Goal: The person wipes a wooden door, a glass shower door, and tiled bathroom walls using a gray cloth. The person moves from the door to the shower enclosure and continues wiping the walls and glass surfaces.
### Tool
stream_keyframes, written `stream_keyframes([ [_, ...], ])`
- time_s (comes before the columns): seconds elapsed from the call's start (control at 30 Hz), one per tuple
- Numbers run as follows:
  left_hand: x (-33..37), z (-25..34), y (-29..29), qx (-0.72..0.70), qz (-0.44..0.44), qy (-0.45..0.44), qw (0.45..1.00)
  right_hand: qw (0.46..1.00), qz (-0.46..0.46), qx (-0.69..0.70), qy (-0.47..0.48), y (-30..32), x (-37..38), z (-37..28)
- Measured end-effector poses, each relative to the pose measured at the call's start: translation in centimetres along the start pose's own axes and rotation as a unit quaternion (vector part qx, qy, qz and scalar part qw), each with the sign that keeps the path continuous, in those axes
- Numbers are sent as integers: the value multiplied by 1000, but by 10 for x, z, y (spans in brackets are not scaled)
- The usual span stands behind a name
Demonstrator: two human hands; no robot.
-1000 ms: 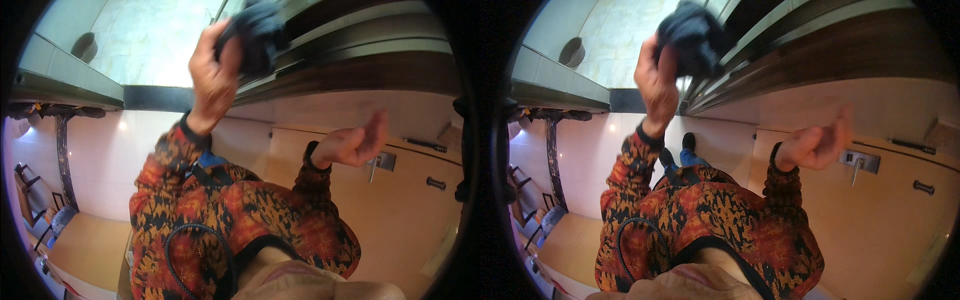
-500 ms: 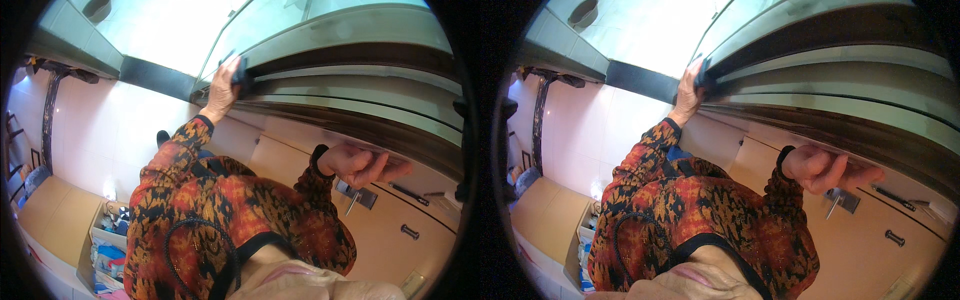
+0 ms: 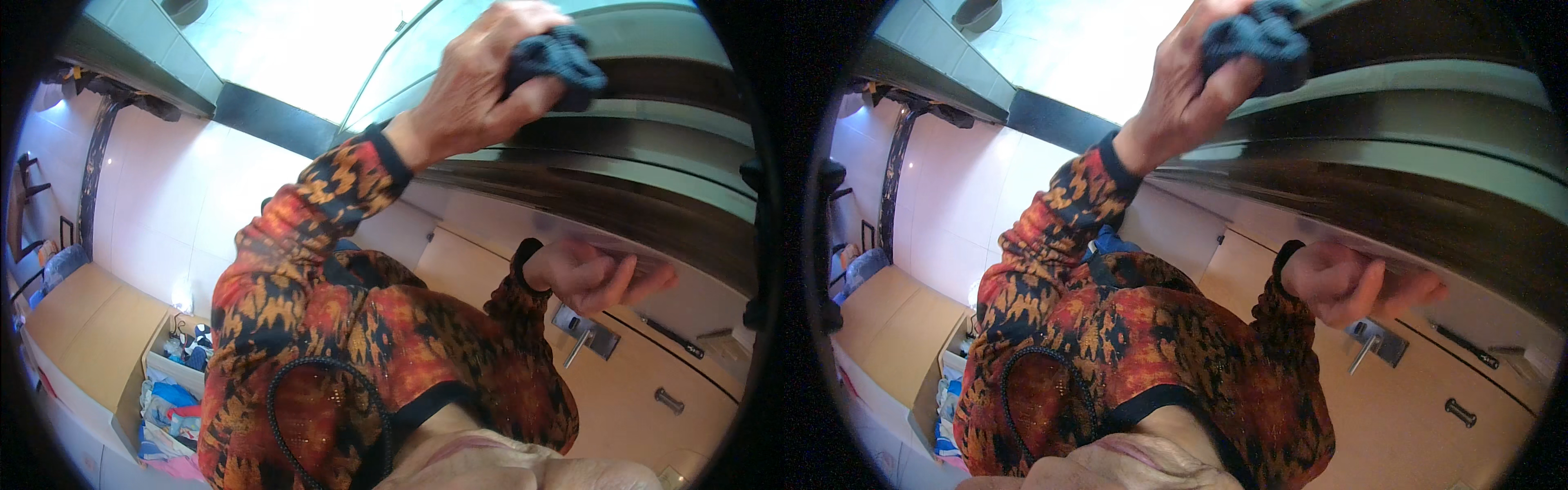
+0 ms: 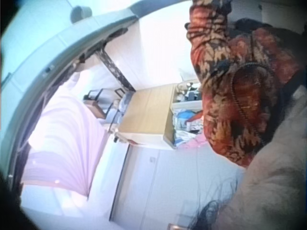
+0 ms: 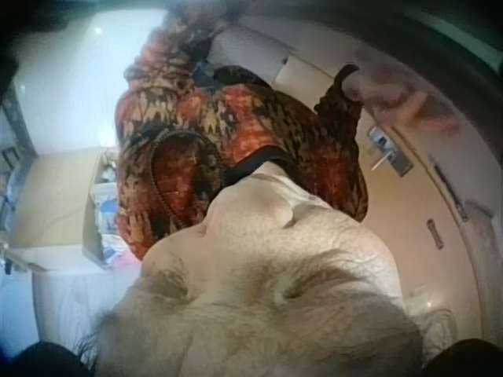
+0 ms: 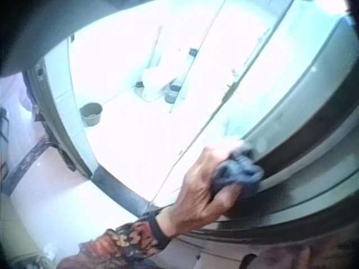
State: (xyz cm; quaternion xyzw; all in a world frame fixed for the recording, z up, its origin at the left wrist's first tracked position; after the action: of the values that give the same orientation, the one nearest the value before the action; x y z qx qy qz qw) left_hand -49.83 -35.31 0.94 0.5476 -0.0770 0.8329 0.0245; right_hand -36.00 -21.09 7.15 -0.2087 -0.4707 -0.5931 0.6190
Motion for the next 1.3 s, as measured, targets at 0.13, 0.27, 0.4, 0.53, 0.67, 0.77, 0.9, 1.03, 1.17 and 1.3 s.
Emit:
stream_keyframes([
  [0.13, -9, -50, -1, -124, -110, 228, 959, 997, 22, 73, 1, 0, 1, 5],
  [0.27, -103, -103, -1, -109, -112, 351, 923, 999, -51, 5, 6, 4, 0, 9],
  [0.4, -240, -135, 15, -83, -90, 606, 786, 999, -41, 11, -34, 11, -4, 14],
  [0.53, -269, -134, 22, -32, -118, 681, 722, 996, -8, -20, -90, 8, -8, 12],
  [0.67, -163, -101, 0, -121, -76, 531, 835, 994, -25, -31, -99, 9, -7, 8],
  [0.77, -52, -69, -32, -151, -67, 278, 946, 991, -25, -50, -125, 17, -9, 8],
  [0.9, 17, -76, -58, -142, -62, 137, 978, 984, -8, -40, -173, 24, -9, 13],
  [1.03, -25, -151, -73, -182, -113, 262, 941, 987, 27, -71, -143, 24, -2, 9],
  [1.17, -130, -189, -62, -167, -134, 444, 870, 977, 25, -103, -185, 25, -2, 9],
  [1.3, -206, -164, -41, -187, -160, 578, 778, 952, 42, -163, -257, 35, -16, 11],
])
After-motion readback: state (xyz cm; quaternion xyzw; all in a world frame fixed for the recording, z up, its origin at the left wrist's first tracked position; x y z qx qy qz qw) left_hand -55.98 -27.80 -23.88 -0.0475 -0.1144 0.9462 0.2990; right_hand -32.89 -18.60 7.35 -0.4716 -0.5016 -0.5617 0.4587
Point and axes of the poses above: each hand's wrist, its own x-axis towards the middle knuckle, its own y-axis out of the back of the hand, z = x × y, the point moved 5 cm from there along x, towards the middle knuckle, and after that the axes turned 15 degrees about -z, right-handed, at the moved point
